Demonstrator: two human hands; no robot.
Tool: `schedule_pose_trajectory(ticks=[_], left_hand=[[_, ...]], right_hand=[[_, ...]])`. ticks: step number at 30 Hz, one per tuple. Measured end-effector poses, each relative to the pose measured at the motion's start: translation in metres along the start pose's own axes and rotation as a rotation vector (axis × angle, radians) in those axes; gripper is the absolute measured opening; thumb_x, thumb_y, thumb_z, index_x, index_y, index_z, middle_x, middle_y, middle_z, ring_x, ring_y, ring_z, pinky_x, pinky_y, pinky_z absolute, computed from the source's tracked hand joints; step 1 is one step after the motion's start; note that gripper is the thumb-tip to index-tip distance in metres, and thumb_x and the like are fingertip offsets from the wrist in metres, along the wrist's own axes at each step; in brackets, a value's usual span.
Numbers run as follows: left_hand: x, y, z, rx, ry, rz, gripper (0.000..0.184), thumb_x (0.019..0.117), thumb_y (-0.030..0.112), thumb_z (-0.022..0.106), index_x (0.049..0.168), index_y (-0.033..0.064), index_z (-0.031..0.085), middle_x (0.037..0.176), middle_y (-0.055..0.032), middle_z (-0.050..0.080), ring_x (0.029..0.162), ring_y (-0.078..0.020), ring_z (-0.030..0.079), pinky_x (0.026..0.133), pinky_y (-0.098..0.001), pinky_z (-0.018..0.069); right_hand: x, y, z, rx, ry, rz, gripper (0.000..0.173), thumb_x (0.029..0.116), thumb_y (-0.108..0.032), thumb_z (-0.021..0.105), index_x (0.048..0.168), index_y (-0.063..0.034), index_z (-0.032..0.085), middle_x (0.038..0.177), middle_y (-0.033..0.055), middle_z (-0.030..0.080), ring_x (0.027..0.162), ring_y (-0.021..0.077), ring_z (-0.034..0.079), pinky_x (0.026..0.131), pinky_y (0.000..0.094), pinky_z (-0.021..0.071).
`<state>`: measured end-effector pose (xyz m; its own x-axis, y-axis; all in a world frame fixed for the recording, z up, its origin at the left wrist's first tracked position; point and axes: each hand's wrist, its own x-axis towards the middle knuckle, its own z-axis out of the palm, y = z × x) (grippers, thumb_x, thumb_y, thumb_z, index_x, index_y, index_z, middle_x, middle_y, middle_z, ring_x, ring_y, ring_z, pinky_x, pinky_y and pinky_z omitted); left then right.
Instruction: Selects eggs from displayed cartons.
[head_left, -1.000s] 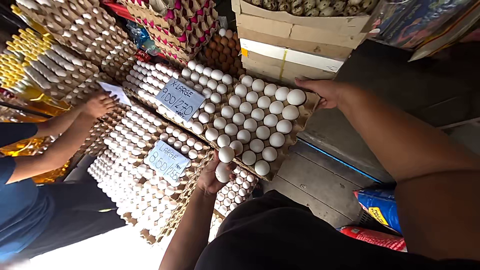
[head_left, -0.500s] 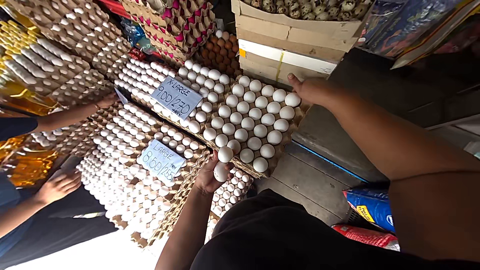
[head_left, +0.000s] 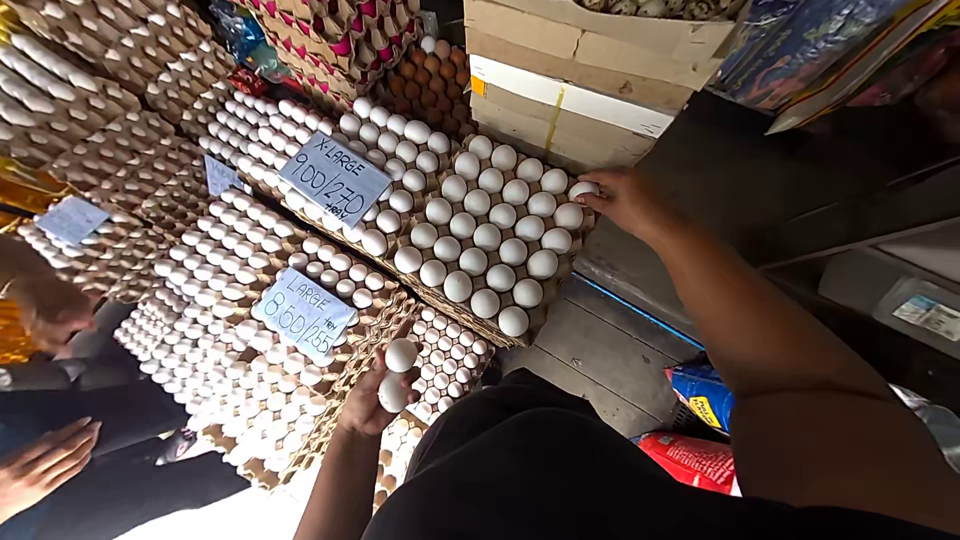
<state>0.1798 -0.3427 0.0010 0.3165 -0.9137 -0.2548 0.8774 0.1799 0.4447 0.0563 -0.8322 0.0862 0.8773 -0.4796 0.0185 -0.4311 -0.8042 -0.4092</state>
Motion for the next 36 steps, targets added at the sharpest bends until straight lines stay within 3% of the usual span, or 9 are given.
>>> schedule_pose_trajectory(ticks=[4, 7, 10, 14, 20, 24, 31, 33, 36], left_hand=[[-0.024, -0.006, -0.017, -0.063, 0.041, 0.061, 0.069, 0.0914, 0.049, 0.071, 0.149, 0.0167, 0.051, 0.117, -0.01, 0.069, 0.079, -0.0143, 0.07, 0.064, -0.0279, 0.0608], [-0.036, -0.011, -0.024, -0.139, 0.031, 0.098, 0.063, 0.093, 0.048, 0.07, 0.144, 0.0142, 0.057, 0.112, -0.0099, 0.07, 0.08, -0.0155, 0.071, 0.067, -0.0299, 0.0617], [-0.039, -0.014, -0.029, -0.206, -0.001, 0.114, 0.061, 0.0946, 0.045, 0.069, 0.144, 0.0111, 0.056, 0.116, -0.0117, 0.07, 0.083, -0.0172, 0.071, 0.071, -0.0313, 0.0624], [-0.035, -0.016, -0.027, -0.199, -0.002, 0.116, 0.063, 0.0954, 0.043, 0.068, 0.148, 0.0123, 0.052, 0.119, -0.0123, 0.068, 0.083, -0.0168, 0.071, 0.069, -0.03, 0.0617], [-0.03, -0.018, -0.022, -0.167, 0.015, 0.102, 0.069, 0.095, 0.045, 0.068, 0.153, 0.0152, 0.047, 0.125, -0.0131, 0.066, 0.082, -0.0168, 0.071, 0.067, -0.0298, 0.0617], [-0.028, -0.019, -0.023, -0.144, 0.021, 0.099, 0.07, 0.0941, 0.046, 0.069, 0.153, 0.0158, 0.047, 0.125, -0.012, 0.066, 0.082, -0.0157, 0.07, 0.066, -0.0284, 0.0609], [-0.025, -0.019, -0.021, -0.123, 0.045, 0.089, 0.071, 0.0947, 0.048, 0.067, 0.154, 0.018, 0.045, 0.127, -0.0096, 0.066, 0.081, -0.014, 0.07, 0.064, -0.027, 0.0603], [-0.024, -0.019, -0.02, -0.122, 0.058, 0.09, 0.071, 0.0948, 0.049, 0.067, 0.155, 0.0181, 0.044, 0.128, -0.0098, 0.065, 0.081, -0.0139, 0.07, 0.064, -0.027, 0.0605], [-0.024, -0.02, -0.023, -0.123, 0.07, 0.087, 0.072, 0.095, 0.049, 0.067, 0.155, 0.0184, 0.043, 0.129, -0.0097, 0.064, 0.08, -0.0137, 0.069, 0.064, -0.0269, 0.0603]], right_hand=[[-0.012, 0.012, 0.003, 0.311, 0.142, 0.099, 0.047, 0.1067, -0.038, 0.057, 0.14, -0.0048, 0.061, 0.132, 0.0212, 0.066, 0.119, 0.0322, 0.067, 0.106, 0.0517, 0.0518], [-0.018, 0.007, 0.004, 0.543, 0.204, 0.248, 0.046, 0.108, -0.042, 0.052, 0.137, -0.0079, 0.061, 0.11, 0.0105, 0.065, 0.076, 0.0112, 0.054, 0.068, 0.0311, 0.0475], [-0.017, 0.006, 0.01, 0.376, 0.202, 0.162, 0.048, 0.106, -0.039, 0.058, 0.137, -0.0029, 0.06, 0.124, 0.0206, 0.068, 0.109, 0.0282, 0.069, 0.099, 0.0471, 0.0548], [-0.013, -0.014, 0.014, -0.023, 0.178, 0.063, 0.041, 0.104, -0.037, 0.062, 0.134, -0.0097, 0.067, 0.13, 0.0205, 0.068, 0.12, 0.0425, 0.065, 0.1, 0.0649, 0.0504], [-0.022, -0.029, 0.002, -0.102, 0.121, -0.168, 0.034, 0.1024, -0.029, 0.066, 0.132, -0.0129, 0.07, 0.129, 0.0203, 0.067, 0.108, 0.0429, 0.069, 0.084, 0.0642, 0.0554], [-0.024, -0.023, 0.007, -0.155, -0.102, -0.258, 0.041, 0.103, -0.016, 0.065, 0.144, -0.0142, 0.061, 0.148, 0.0122, 0.059, 0.126, 0.0398, 0.064, 0.097, 0.0641, 0.0535], [-0.023, -0.008, 0.008, -0.125, -0.048, -0.378, 0.039, 0.103, -0.019, 0.065, 0.14, -0.0066, 0.062, 0.137, 0.0202, 0.063, 0.109, 0.0433, 0.07, 0.086, 0.063, 0.0575], [-0.023, 0.002, 0.01, 0.001, 0.014, -0.381, 0.042, 0.1034, -0.024, 0.064, 0.14, -0.0035, 0.061, 0.138, 0.0234, 0.062, 0.115, 0.0415, 0.067, 0.093, 0.0584, 0.0569], [-0.03, 0.003, -0.002, 0.314, 0.041, -0.188, 0.046, 0.1043, -0.026, 0.062, 0.144, -0.0043, 0.057, 0.141, 0.0199, 0.06, 0.097, 0.0233, 0.069, 0.08, 0.0394, 0.0599]])
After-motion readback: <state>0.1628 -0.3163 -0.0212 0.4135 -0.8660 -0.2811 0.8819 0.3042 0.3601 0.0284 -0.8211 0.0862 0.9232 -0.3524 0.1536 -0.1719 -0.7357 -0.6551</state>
